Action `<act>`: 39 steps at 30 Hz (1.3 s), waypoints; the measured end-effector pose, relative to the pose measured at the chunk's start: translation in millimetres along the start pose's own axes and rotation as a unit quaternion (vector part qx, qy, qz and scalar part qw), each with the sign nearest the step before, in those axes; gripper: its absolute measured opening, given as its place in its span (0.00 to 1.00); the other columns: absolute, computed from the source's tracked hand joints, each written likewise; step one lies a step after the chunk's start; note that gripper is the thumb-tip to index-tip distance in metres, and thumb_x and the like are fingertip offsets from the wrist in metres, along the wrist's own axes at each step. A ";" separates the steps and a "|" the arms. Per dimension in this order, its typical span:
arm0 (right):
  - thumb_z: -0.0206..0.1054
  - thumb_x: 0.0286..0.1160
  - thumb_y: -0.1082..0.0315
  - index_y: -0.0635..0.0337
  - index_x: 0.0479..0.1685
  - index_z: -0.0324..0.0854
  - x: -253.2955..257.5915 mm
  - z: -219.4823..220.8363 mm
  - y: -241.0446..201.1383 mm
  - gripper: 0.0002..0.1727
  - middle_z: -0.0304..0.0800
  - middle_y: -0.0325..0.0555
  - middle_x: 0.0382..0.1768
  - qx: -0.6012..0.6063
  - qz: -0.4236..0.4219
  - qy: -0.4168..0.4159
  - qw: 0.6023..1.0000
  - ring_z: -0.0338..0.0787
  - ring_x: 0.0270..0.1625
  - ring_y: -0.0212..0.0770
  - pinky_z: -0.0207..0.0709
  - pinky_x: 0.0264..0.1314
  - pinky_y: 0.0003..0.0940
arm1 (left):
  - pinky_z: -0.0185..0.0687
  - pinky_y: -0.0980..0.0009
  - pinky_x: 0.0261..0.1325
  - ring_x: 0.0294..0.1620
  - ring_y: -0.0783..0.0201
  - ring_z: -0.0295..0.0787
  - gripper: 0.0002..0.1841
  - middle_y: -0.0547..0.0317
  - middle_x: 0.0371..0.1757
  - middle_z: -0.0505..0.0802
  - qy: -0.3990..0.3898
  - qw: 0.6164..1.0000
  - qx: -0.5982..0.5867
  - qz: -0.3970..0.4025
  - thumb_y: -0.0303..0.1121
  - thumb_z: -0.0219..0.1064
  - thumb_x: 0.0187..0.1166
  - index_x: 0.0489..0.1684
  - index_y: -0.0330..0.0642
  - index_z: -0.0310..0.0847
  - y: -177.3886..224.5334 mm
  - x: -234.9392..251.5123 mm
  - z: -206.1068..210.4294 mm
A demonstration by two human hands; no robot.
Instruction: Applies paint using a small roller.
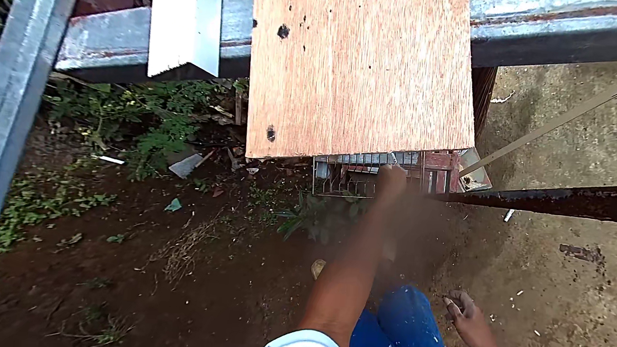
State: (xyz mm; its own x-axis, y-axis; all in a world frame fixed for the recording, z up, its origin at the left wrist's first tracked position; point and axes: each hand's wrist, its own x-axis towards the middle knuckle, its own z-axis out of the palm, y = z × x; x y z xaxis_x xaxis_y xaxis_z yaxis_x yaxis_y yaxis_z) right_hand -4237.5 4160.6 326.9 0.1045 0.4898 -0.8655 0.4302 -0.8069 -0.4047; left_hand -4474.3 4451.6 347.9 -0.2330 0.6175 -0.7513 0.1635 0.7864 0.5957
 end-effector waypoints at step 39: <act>0.63 0.88 0.63 0.64 0.72 0.75 8.4 7.6 2.7 0.20 0.92 0.57 0.54 -0.029 0.018 -0.008 0.999 0.95 0.47 0.50 0.88 0.55 0.52 | 0.65 0.68 0.21 0.18 0.66 0.67 0.14 0.59 0.28 0.78 0.002 0.996 0.074 -0.048 0.38 0.52 0.89 0.55 0.41 0.81 -13.4 19.7 -45.4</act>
State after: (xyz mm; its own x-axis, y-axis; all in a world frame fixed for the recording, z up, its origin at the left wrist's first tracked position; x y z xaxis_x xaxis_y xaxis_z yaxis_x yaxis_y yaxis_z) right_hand -4242.2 4160.1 316.3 0.1068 0.4560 -0.8836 0.4773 -0.8031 -0.3567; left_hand -4524.5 4452.5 338.1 -0.2576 0.5401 -0.8013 0.2807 0.8353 0.4727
